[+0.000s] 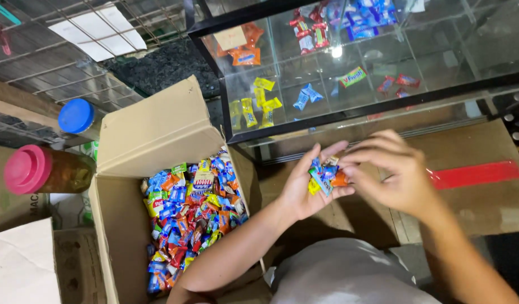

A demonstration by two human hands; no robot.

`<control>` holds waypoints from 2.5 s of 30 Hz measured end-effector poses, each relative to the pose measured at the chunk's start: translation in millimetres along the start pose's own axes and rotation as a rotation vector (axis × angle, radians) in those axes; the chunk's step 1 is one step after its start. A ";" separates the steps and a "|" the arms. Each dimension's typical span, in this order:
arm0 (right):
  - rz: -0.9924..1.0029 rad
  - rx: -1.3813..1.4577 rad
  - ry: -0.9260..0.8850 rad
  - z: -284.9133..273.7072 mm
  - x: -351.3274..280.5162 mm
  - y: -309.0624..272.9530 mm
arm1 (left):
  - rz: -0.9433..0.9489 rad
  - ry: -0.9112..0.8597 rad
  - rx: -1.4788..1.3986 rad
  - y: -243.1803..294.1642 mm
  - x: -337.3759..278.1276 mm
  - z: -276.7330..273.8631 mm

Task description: Organize various wrapped candies from a box into a glass display case.

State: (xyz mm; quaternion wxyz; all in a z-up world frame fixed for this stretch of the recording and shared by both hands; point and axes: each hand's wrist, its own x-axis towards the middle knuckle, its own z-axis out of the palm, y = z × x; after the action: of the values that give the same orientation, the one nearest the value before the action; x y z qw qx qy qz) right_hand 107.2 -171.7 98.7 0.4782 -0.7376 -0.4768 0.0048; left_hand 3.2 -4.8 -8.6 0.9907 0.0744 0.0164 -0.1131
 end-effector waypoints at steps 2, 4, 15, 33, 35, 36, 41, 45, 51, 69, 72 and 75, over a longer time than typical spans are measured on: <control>-0.031 -0.048 -0.035 10.1 -6.0 -7.9 | 0.009 -0.012 -0.021 0.6 -1.0 8.0; 0.007 -0.103 -0.052 19.4 -8.8 -16.1 | -0.033 0.079 0.077 3.9 -2.5 29.4; -0.018 -0.195 -0.042 31.5 -21.8 -12.2 | -0.035 -0.026 -0.054 1.2 -4.0 1.6; 0.019 0.179 0.550 -45.2 79.9 29.0 | -0.066 0.172 0.071 2.7 2.8 -0.7; -0.013 0.156 0.504 -49.3 99.7 53.7 | -0.067 0.183 0.071 2.3 2.8 -2.8; -0.050 0.172 0.471 -50.1 111.6 62.4 | -0.064 0.180 0.068 2.0 3.1 -4.1; -0.061 0.251 0.403 -49.5 173.8 46.9 | -0.059 0.226 0.091 2.1 2.9 -1.5; -0.145 0.270 0.302 -49.0 193.8 80.3 | -0.052 0.227 0.086 2.2 2.3 -0.8; 0.017 0.370 0.324 -61.2 182.8 37.1 | -0.049 0.194 0.081 1.8 3.1 -2.9; 0.070 0.131 -0.231 -8.3 34.3 17.7 | -0.036 0.227 0.227 -0.2 7.3 -3.8; 0.072 0.117 -0.377 1.1 26.2 16.1 | -0.039 0.182 0.169 -4.7 9.0 -29.4; 0.089 0.077 -0.422 3.9 21.3 20.3 | -0.059 0.186 0.176 -4.1 8.5 -21.3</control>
State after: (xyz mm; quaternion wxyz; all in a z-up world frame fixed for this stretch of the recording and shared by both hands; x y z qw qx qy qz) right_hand 131.2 -155.7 91.7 0.3949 -0.7217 -0.5327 0.1986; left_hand 10.3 -7.4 -30.7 0.9708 0.1708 0.1003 -0.1356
